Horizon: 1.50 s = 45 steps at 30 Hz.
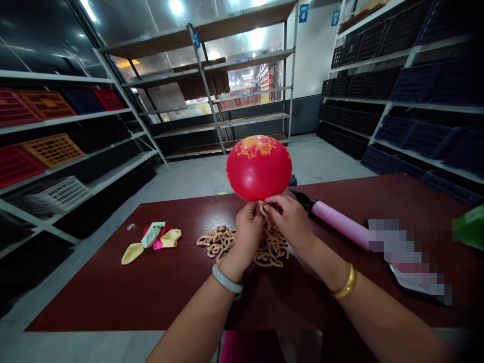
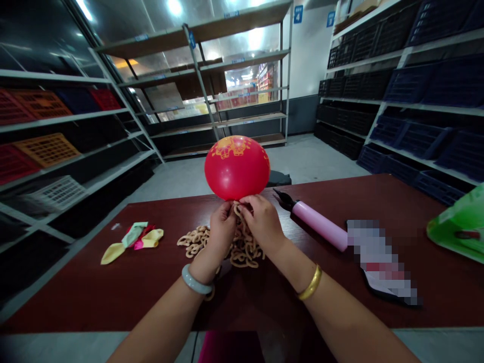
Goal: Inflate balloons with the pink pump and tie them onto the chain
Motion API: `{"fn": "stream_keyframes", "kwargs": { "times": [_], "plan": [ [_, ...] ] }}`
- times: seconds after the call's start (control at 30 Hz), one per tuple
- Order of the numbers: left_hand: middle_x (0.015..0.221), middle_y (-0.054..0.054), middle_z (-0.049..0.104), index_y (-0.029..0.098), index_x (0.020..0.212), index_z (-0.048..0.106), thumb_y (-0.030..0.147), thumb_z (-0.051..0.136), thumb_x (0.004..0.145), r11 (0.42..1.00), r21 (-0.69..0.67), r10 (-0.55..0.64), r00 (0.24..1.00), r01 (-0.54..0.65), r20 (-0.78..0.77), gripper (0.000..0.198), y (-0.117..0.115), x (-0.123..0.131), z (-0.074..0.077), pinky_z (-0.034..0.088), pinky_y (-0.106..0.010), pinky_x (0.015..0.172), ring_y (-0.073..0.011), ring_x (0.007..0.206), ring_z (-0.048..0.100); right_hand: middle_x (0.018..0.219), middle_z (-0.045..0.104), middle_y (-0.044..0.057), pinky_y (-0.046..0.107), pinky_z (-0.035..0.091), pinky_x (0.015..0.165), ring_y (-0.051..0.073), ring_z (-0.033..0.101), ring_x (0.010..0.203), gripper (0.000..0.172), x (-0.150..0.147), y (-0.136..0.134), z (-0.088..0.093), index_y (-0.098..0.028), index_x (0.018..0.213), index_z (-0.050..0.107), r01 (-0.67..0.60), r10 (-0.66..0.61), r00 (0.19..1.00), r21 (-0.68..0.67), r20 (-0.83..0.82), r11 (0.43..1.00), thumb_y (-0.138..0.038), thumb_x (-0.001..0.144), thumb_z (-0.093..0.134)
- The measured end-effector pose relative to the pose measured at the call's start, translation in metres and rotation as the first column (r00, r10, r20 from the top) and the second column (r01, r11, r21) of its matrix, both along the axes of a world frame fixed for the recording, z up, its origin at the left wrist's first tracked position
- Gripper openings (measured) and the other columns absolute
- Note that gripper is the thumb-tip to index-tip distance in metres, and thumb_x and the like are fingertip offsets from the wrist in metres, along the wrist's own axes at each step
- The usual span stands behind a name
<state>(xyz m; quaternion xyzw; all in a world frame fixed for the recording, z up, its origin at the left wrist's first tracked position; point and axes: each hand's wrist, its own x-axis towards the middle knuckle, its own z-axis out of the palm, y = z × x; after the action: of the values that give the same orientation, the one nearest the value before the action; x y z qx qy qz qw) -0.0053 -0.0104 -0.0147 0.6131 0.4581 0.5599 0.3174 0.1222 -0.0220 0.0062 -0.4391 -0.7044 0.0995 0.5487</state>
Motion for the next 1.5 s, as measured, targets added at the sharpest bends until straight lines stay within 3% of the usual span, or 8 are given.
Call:
{"fn": "stream_keyframes", "kwargs": {
  "times": [0.33,0.53,0.9,1.2,1.37,1.5],
  "plan": [
    [0.084,-0.007,0.067,0.017,0.095,0.069,0.030,0.053,0.089,0.997,0.016,-0.081,0.997,0.081,-0.018,0.022,0.000,0.001,-0.001,0.044,-0.025,0.071,-0.0166,0.076,0.059,0.075,0.061,0.003,0.032,0.044,0.068,0.018,0.057,0.072,0.006,-0.002,0.003,-0.002,-0.021,0.075,0.057,0.155,-0.155,0.988,0.017,-0.004,0.988,-0.022,0.080,0.060],
    [0.071,-0.002,0.062,0.017,0.091,0.069,0.029,0.055,0.086,0.997,-0.010,-0.077,0.997,0.077,0.014,0.019,0.001,-0.003,0.000,0.039,-0.023,0.060,-0.0131,0.062,0.051,0.078,0.063,0.003,0.030,0.046,0.065,0.017,0.058,0.071,0.006,0.000,0.003,0.000,-0.021,0.078,0.061,0.043,-0.047,0.996,-0.056,-0.076,0.997,-0.025,0.082,0.061],
    [0.065,-0.001,0.059,0.016,0.083,0.068,0.035,0.059,0.083,0.991,-0.074,-0.100,0.981,0.113,0.167,0.022,0.000,0.000,0.002,0.040,-0.022,0.059,-0.0131,0.062,0.051,0.091,0.068,0.004,0.034,0.046,0.083,0.020,0.061,0.089,0.008,-0.001,-0.008,0.002,-0.023,0.088,0.063,0.014,-0.022,0.994,0.069,0.110,0.998,-0.026,0.090,0.055],
    [0.072,-0.004,0.063,0.016,0.087,0.070,0.037,0.059,0.085,0.995,-0.032,-0.091,0.993,0.094,0.075,0.023,-0.005,0.001,0.005,0.041,-0.023,0.059,-0.0145,0.065,0.053,0.081,0.062,0.004,0.033,0.045,0.072,0.019,0.057,0.078,0.005,0.002,-0.003,0.000,-0.022,0.080,0.058,0.159,-0.160,0.986,0.034,0.039,0.987,-0.024,0.085,0.057],
    [0.069,-0.002,0.059,0.016,0.083,0.066,0.035,0.056,0.087,0.988,-0.015,-0.152,0.986,0.153,0.068,0.022,-0.001,-0.002,0.004,0.038,-0.022,0.057,-0.0125,0.061,0.050,0.079,0.063,0.004,0.033,0.044,0.070,0.019,0.058,0.078,0.009,0.004,0.000,0.000,-0.022,0.081,0.061,0.088,-0.088,0.996,0.010,-0.011,0.996,-0.026,0.087,0.056],
    [0.064,0.000,0.055,0.016,0.080,0.064,0.036,0.058,0.085,0.981,-0.070,-0.171,0.973,0.183,0.155,0.022,-0.001,-0.002,0.006,0.036,-0.022,0.055,-0.0111,0.056,0.046,0.080,0.063,0.003,0.030,0.046,0.066,0.018,0.058,0.076,0.012,0.006,0.000,0.002,-0.022,0.082,0.063,0.009,-0.010,0.998,-0.011,-0.068,1.000,-0.031,0.087,0.058]
  ]
}}
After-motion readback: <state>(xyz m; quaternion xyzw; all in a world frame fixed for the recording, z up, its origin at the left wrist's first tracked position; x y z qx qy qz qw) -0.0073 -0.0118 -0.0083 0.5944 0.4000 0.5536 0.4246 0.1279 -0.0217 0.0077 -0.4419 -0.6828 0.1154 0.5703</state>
